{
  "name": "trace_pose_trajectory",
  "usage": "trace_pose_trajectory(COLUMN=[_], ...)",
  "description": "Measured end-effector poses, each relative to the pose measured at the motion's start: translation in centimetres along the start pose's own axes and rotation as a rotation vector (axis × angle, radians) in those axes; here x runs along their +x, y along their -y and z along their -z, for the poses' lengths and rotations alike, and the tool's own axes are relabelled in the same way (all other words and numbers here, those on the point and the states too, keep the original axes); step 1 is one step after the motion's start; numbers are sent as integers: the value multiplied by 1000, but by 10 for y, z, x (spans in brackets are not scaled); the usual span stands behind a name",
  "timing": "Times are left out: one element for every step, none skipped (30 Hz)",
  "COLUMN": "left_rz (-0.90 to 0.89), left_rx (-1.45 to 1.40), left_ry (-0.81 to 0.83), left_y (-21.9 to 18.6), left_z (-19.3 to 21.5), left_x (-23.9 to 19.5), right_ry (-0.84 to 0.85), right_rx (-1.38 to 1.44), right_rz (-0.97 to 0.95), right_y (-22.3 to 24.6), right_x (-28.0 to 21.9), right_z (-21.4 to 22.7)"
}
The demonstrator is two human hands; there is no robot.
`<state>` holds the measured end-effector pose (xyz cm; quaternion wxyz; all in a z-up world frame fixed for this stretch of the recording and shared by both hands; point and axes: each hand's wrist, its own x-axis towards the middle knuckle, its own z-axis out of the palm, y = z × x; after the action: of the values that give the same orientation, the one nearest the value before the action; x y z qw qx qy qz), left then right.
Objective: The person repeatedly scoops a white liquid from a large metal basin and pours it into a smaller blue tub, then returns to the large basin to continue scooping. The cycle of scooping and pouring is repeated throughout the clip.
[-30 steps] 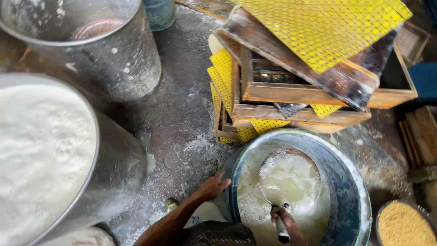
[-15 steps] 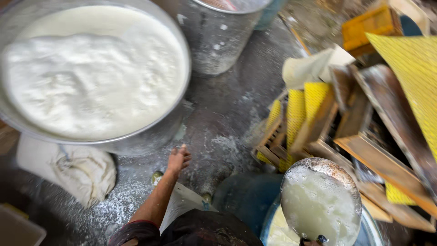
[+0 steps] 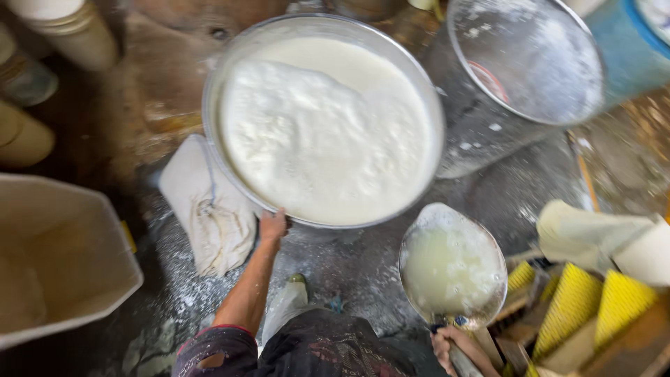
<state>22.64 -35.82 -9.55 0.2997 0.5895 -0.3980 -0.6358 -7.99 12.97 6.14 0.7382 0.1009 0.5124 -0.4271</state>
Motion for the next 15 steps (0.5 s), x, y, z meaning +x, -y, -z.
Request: trace_pose_trajectory(left_rz=[-4,-2,3,-35,-73,-101,-125,-66,-10,-32,-54,-78,-55,-33,-11], left_rx=[126,187,249,251,254,343,433,385,334,327,321,320,342,367,390], left_ry=[-75,-100,-124,-117,-110,-137,-162,-155,-148,-152,-157,-157,-163,-162,-161], left_y=[-1,-2,-2,-4,-6,-7,-7,-6,-5,-5,-5,-4,-3,-1,0], left_z=[-2,-2,-3,-4,-4,-7,-8,-11,-13,-15,-16,-18,-19,-20,-22], left_x=[2,4,5,4,3,3,3,0,-2,-2,-2,-2,-1,-2,-2], right_ry=[-25,-54,-89,-105,-119,-136,-161,-181,-194,-227,-259,-292,-262,-230,-194], right_rx=[143,280,415,349,283,218,85,-52,-189,-167,-146,-118,-205,-284,-363], right_rz=[-85,-173,-261,-239,-216,-196,-126,-52,24,41,60,82,143,208,273], right_y=[23,47,66,85,105,120,131,142,154,166,179,189,200,212,227], right_x=[15,32,46,60,76,87,94,96,99,103,108,112,116,117,120], right_z=[-12,-25,-38,-51,-64,-76,-84,-89,-94,-99,-103,-106,-107,-106,-105])
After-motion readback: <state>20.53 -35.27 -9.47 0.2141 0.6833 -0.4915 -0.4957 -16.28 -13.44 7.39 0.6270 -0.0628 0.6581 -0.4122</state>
